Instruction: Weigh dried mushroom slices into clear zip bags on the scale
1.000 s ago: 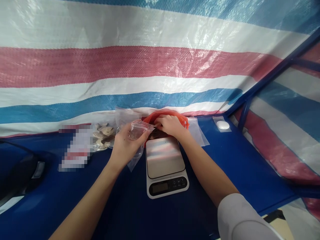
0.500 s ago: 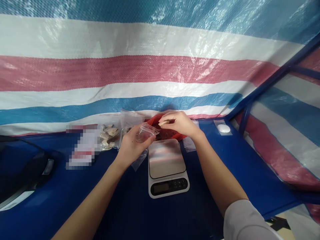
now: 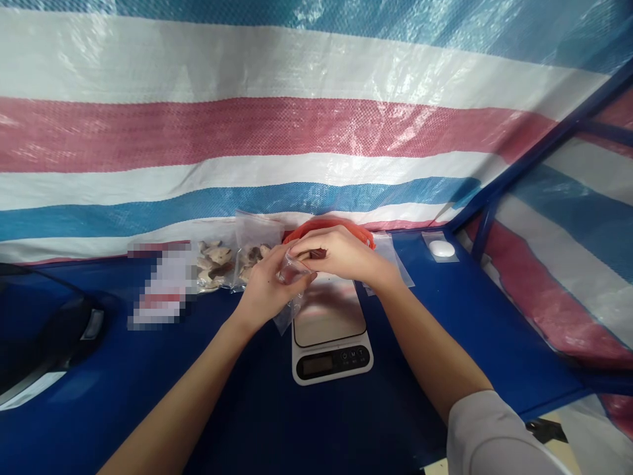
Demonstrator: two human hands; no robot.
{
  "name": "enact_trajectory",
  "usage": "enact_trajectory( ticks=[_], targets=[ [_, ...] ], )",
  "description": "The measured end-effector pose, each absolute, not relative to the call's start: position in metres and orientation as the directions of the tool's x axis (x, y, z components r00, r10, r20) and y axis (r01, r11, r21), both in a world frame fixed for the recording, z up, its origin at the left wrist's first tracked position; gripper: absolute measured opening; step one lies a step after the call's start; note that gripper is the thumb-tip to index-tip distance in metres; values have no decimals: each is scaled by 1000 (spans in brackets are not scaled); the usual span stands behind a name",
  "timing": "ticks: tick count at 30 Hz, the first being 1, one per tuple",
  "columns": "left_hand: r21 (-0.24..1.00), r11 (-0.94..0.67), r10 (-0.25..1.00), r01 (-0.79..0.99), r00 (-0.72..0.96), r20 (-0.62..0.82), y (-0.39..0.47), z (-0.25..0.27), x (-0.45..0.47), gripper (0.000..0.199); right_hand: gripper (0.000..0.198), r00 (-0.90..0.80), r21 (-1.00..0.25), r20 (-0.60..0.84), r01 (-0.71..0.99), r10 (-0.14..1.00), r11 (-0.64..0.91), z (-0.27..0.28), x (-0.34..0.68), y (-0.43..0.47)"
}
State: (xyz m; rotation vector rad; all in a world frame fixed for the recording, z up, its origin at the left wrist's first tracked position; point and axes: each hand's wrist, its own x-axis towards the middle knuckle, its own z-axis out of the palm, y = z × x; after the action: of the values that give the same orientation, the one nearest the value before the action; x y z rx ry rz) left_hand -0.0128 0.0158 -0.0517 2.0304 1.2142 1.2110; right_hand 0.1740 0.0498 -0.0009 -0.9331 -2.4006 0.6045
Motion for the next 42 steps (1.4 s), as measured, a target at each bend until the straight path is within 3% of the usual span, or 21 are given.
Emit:
enact_trajectory(
  ticks=[3, 8, 13, 18, 23, 31, 37, 42],
  targets=[
    [763, -460, 887, 453, 195, 419, 16, -52, -14, 48, 15, -675, -612, 324, 385, 663, 691, -2, 175, 51],
    [775, -432, 898, 460, 142, 416, 18, -52, -18, 51, 18, -623, -680, 384, 309, 682, 665, 2, 186, 56],
    [800, -351, 931, 486, 91, 354, 21, -48, -26, 52, 19, -560, -672, 366, 393, 743, 627, -4, 201, 68],
    [817, -268, 961, 511, 87, 262, 25, -45, -36, 59, 22, -546, -502, 150, 676, 824, 539, -23, 195, 76],
    [810, -265, 962, 522, 90, 257, 28, -47, -43, 60, 24, -561, -338, -1, 779, 828, 528, -36, 175, 72],
    [799, -286, 954, 528, 78, 289, 29, -49, -45, 55, 41, -507, -214, 14, 840, 862, 498, -48, 166, 71],
    [807, -263, 962, 529, 81, 261, 28, -49, -44, 60, 37, -492, -154, -14, 861, 870, 485, -49, 167, 75],
    [814, -275, 959, 512, 81, 273, 28, -48, -43, 57, 27, -477, -178, -17, 866, 879, 467, -49, 170, 76]
  ],
)
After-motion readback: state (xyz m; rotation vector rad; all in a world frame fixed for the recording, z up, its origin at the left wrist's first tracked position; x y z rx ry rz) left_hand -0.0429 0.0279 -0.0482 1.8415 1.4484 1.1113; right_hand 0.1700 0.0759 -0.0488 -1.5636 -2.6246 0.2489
